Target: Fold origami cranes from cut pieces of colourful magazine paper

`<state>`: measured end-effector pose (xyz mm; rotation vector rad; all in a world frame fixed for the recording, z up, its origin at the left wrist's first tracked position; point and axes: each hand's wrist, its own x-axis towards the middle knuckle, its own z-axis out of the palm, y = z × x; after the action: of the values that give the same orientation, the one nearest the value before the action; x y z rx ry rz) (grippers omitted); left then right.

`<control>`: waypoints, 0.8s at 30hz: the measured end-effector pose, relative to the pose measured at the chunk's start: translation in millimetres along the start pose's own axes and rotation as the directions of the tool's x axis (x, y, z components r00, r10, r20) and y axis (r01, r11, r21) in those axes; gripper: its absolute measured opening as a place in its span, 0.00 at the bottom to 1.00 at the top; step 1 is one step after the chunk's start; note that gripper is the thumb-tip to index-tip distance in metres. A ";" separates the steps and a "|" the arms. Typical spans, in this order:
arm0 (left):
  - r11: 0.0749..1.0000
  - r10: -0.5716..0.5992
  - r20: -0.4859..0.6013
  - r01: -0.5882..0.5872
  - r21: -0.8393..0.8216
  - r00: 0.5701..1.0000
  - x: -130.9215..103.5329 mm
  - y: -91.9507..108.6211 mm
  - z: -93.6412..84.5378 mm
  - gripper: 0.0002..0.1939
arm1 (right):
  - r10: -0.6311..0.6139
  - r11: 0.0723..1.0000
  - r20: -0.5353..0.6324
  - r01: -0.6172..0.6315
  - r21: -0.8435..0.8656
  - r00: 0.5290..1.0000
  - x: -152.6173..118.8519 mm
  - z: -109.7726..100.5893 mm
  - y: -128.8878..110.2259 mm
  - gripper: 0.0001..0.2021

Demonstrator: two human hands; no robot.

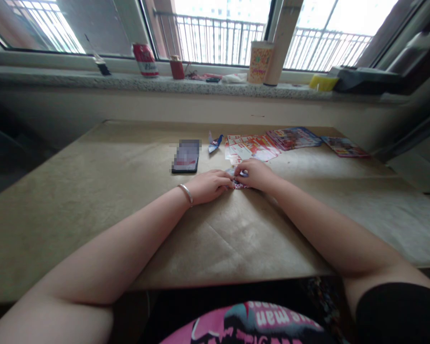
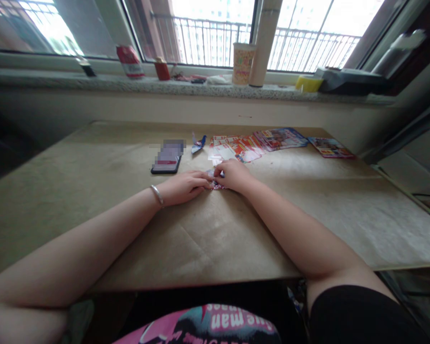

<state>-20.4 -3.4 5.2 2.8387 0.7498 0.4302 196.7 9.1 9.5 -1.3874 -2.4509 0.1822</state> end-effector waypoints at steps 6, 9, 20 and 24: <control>1.000 -0.013 0.007 0.013 -0.003 1.000 0.1 -0.2 0.2 0.15 | -0.237 0.970 -0.058 0.240 0.041 0.970 -27.8 -0.2 -2.0 0.06; 1.000 -0.008 0.009 0.008 -0.007 1.000 0.4 -0.5 0.4 0.15 | -0.299 0.953 -0.040 0.301 0.029 0.953 -31.9 -3.1 -2.8 0.08; 1.000 -0.015 0.002 0.015 -0.009 1.000 0.6 -0.6 0.6 0.16 | -0.366 0.931 -0.026 0.366 -0.011 0.930 -34.5 -4.1 -4.4 0.11; 1.000 0.014 0.007 -0.014 0.024 1.000 0.9 -1.7 0.6 0.16 | -0.382 0.924 -0.037 0.381 -0.032 0.923 -35.2 -3.9 -5.5 0.11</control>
<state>-20.2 -1.5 4.4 2.8679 0.7389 0.4165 210.4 -23.9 7.2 -0.8820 -2.6345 0.0313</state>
